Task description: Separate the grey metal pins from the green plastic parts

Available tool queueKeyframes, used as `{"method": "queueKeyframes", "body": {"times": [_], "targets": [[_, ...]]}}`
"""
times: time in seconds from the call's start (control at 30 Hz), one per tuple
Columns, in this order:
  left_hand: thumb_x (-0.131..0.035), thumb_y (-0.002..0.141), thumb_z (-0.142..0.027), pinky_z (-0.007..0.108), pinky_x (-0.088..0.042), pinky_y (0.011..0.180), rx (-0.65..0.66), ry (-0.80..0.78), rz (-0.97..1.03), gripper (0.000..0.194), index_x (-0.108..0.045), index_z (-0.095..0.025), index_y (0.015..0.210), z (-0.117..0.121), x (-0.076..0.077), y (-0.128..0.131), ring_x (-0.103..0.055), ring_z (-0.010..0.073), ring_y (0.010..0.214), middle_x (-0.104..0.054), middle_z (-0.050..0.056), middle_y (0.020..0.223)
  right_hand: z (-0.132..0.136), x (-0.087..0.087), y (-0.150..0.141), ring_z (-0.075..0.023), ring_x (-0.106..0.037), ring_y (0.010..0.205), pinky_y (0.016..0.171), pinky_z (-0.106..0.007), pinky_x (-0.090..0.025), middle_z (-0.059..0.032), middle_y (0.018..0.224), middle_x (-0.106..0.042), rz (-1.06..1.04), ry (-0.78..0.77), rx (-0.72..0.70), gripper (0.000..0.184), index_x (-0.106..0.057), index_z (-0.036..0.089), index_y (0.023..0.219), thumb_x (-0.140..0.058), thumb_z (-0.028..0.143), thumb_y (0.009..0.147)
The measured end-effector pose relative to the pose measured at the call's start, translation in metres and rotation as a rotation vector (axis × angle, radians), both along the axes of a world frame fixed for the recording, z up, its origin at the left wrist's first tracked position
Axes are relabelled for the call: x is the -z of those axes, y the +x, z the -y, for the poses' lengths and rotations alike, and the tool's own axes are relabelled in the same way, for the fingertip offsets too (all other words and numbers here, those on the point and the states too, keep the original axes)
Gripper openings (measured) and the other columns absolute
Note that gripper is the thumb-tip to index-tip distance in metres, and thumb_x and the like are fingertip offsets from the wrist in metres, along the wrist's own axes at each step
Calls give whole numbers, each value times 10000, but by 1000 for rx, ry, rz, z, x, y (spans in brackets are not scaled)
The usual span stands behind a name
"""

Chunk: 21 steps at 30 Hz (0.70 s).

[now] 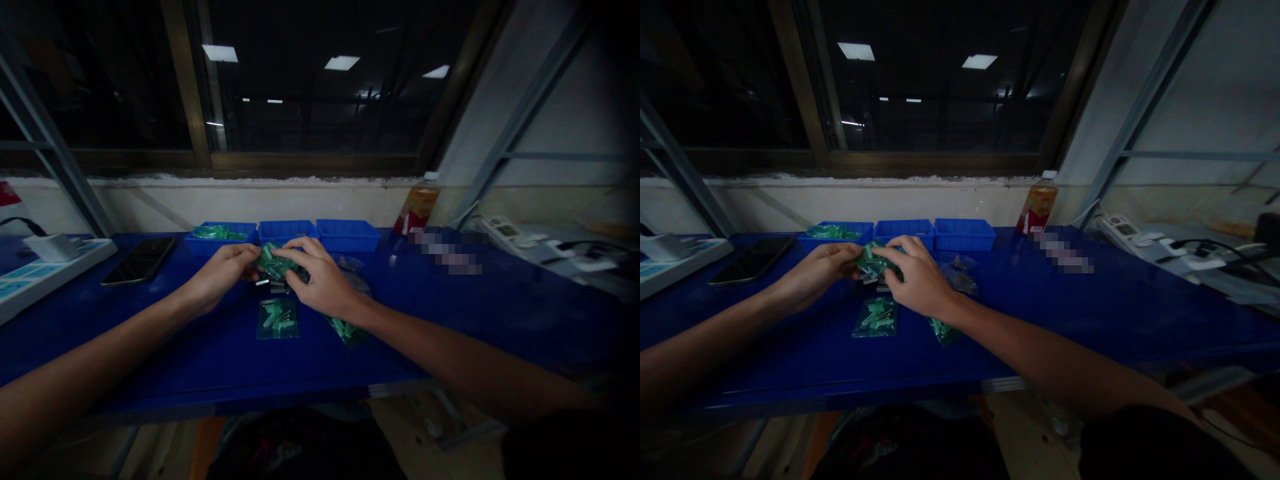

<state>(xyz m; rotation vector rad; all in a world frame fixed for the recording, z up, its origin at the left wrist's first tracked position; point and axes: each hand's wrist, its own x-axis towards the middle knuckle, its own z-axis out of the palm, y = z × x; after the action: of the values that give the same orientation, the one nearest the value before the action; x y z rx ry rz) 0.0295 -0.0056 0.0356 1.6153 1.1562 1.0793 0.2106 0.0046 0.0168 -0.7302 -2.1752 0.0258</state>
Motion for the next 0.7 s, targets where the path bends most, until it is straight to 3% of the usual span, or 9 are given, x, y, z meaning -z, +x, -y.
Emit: {"method": "queueKeyframes", "body": {"times": [0.13, 0.23, 0.37, 0.47, 0.57, 0.7], "targets": [[-419, 835, -323, 274, -389, 646, -171, 461, -433, 243, -592, -152, 821, 1, 2, -5, -530, 163, 646, -574, 29, 694, 3, -1, -3, -212, -397, 1100, 940, -403, -325, -77, 1112, -441, -131, -86, 31, 321, -566, 207, 1053, -553, 238, 733], [-404, 858, -280, 294, -383, 729, -246, 792, -702, 251, -608, -167, 951, 3, 4, -10, -549, 191, 785, -619, 66, 857, 3, -4, -5, -205, -448, 1021, 890, -398, -351, -75, 1001, -486, -294, -333, 32, 253, -613, 184, 872, -521, 395, 768], [-404, 873, -224, 315, -394, 741, -165, 1058, -846, 254, -601, -187, 1030, 5, 6, -13, -545, 190, 834, -626, 75, 939, 2, -8, -8, -172, -513, 791, 647, -325, -412, -58, 812, -550, -517, -823, -20, 424, -570, 167, 749, -377, 540, 809], [-433, 862, -186, 317, -408, 708, -59, 1195, -880, 248, -590, -210, 1052, 6, 8, -12, -543, 182, 810, -629, 62, 947, 4, -8, -10, -142, -507, 690, 531, -254, -365, -38, 737, -551, -567, -975, -105, 363, -558, 158, 773, -426, 495, 801], [-454, 854, -193, 320, -422, 732, 52, 1183, -850, 226, -597, -206, 1028, 9, 8, -7, -541, 181, 846, -611, 66, 977, 6, -7, -11, -104, -469, 600, 501, -230, -331, 3, 649, -509, -506, -875, -141, 248, -550, 160, 750, -460, 384, 808], [-445, 855, -305, 313, -426, 785, 42, 907, -637, 238, -617, -154, 924, 13, 0, -2, -541, 180, 876, -586, 72, 922, 7, -7, -7, -94, -429, 593, 550, -242, -336, 26, 618, -467, -316, -397, -60, 196, -587, 168, 730, -473, 302, 816]]}}
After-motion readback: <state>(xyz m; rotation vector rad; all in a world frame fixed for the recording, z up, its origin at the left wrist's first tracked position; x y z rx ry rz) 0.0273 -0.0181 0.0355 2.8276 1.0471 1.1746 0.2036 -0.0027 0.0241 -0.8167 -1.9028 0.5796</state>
